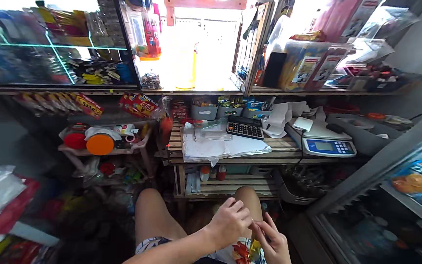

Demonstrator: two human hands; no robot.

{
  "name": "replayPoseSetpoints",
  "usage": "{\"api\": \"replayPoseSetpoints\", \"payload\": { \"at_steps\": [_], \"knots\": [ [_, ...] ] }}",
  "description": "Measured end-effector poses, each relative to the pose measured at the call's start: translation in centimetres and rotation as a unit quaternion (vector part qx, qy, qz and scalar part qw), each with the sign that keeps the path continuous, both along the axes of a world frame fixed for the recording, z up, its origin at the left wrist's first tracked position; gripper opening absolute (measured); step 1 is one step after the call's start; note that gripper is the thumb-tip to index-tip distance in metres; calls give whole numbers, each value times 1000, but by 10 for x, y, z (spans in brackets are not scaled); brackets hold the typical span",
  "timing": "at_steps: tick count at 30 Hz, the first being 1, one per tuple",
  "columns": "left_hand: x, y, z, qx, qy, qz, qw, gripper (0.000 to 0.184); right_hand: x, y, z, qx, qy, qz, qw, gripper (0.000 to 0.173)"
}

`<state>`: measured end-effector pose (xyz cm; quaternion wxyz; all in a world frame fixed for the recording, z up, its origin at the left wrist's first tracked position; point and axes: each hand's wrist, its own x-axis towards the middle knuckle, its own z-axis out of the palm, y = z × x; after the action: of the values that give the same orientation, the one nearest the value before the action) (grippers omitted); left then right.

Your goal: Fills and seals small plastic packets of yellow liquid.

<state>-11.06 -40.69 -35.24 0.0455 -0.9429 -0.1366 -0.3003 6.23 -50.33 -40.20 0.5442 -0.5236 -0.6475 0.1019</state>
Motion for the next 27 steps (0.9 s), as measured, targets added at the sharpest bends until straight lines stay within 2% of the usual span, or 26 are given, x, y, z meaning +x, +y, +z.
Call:
{"api": "replayPoseSetpoints", "payload": {
  "at_steps": [1,2,3,5,6,7,8,9,10,11,12,14,15,16,17,18,19,20,21,22,23,24,25,26,27],
  "knots": [
    [2,-4,-1,-117,-26,8,993,19,-4,-1,0,10,-8,-22,1000,27],
    [4,-8,2,-270,-61,-4,961,23,-9,0,-2,27,-13,-42,999,26],
    [7,-12,5,-423,-103,-18,900,26,-12,0,-3,42,-21,-58,997,24],
    [16,-22,13,-669,-205,-5,714,24,-17,3,-4,60,-42,-71,995,22],
    [19,-24,16,-738,-242,25,629,21,-19,4,-6,63,-54,-69,994,23],
    [21,-25,16,-778,-267,51,566,18,-20,5,-8,59,-64,-60,994,23],
    [21,-24,16,-799,-280,57,530,16,-20,5,-8,51,-64,-50,995,25],
    [18,-21,14,-802,-282,35,525,15,-18,4,-6,39,-54,-36,997,26],
    [12,-18,12,-789,-269,-8,552,15,-16,3,-4,28,-38,-24,999,26],
    [4,-13,11,-756,-233,-59,609,15,-13,2,-1,19,-19,-13,1000,26],
    [-4,-6,10,-693,-180,-104,690,16,-11,1,1,10,-2,-4,1000,25],
    [-18,7,12,-488,-75,-148,857,20,-9,0,2,7,9,-2,1000,24],
    [-21,10,13,-363,-50,-129,921,21,-10,1,2,10,5,-10,1000,24],
    [-22,11,12,-242,-35,-92,965,23,-12,2,1,13,-3,-20,1000,25],
    [-21,11,9,-154,-28,-52,986,23,-15,3,1,17,-12,-29,999,26],
    [-19,9,7,-118,-29,-18,992,24,-18,4,1,22,-21,-37,999,28],
    [-16,5,5,-140,-42,5,989,25,-21,5,0,28,-29,-43,998,29],
    [-12,0,6,-219,-67,14,973,25,-23,7,-1,38,-36,-50,997,29],
    [-8,-5,8,-336,-106,10,936,26,-25,8,-2,48,-41,-58,996,28],
    [-2,-10,9,-454,-164,6,876,25,-26,9,-3,54,-46,-62,996,28],
    [3,-15,10,-564,-219,12,796,23,-27,9,-4,54,-52,-60,995,27],
    [7,-19,11,-655,-266,20,707,18,-27,9,-5,53,-57,-58,995,27],
    [9,-21,10,-713,-299,22,634,13,-27,9,-7,52,-57,-54,996,27],
    [9,-21,8,-739,-310,6,599,10,-26,9,-7,50,-55,-50,996,27],
    [4,-19,5,-738,-297,-30,606,10,-25,7,-7,46,-49,-48,997,28]
  ]
}}
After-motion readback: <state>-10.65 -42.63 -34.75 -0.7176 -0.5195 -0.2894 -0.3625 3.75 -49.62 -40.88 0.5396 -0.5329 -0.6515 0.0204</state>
